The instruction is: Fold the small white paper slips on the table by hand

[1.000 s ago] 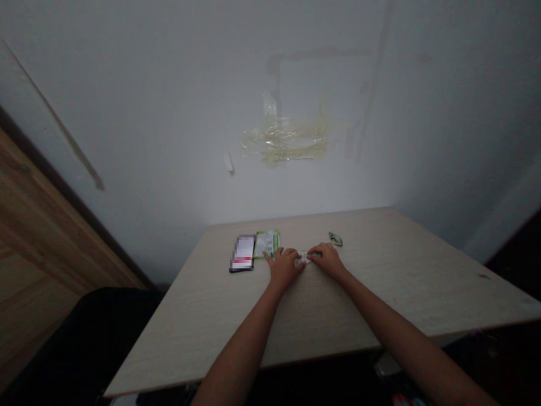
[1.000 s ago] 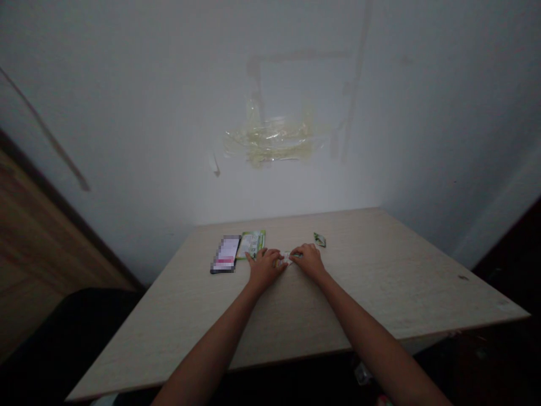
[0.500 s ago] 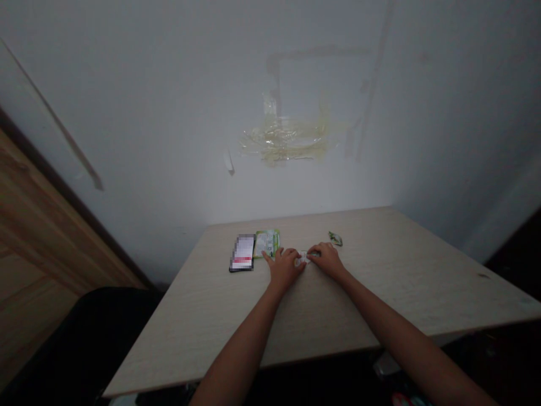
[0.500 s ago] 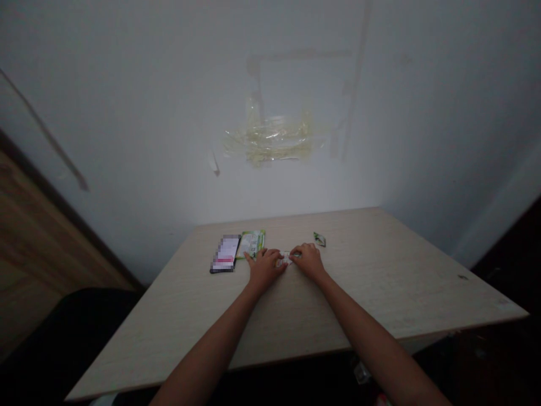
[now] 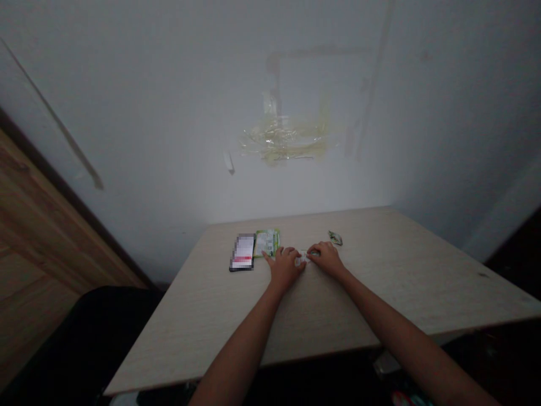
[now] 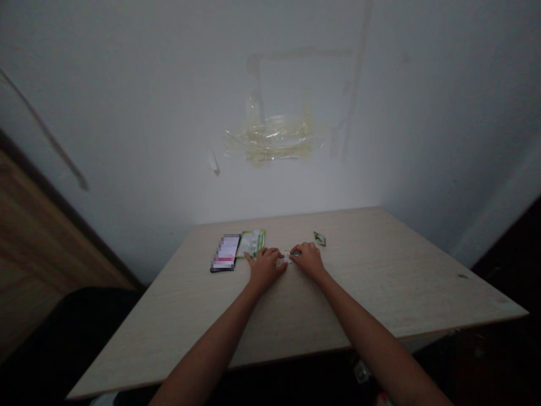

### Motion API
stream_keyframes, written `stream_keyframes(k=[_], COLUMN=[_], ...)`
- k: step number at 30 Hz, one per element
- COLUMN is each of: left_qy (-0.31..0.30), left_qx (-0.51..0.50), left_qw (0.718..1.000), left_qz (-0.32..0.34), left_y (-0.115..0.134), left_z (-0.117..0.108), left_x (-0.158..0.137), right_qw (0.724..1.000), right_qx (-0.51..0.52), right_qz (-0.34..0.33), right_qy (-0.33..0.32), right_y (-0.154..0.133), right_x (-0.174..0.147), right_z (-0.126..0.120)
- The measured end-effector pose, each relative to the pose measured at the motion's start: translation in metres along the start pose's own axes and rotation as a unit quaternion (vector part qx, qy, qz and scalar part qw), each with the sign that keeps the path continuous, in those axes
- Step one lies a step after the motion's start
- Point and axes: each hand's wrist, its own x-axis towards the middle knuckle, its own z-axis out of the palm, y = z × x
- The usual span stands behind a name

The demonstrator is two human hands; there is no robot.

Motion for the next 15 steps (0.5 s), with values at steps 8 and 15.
stream_keyframes(k=[8, 15], left_qy=[-0.02, -0.021], left_qx=[-0.002, -0.011], left_qw=[1.0, 1.0], left_qz=[-0.004, -0.004], left_y=[-0.0024, -0.0017], left_z=[-0.0015, -0.0011], left_x=[0.0004, 0.0018], right_qw=[1.0, 1.0], right_qx=[-0.01, 0.003], right_qz=[0.0, 0.0], right_qy=[-0.006, 0.005], right_y=[0.001, 0.002], right_x=[0.001, 0.0005], right_z=[0.0009, 0.0019])
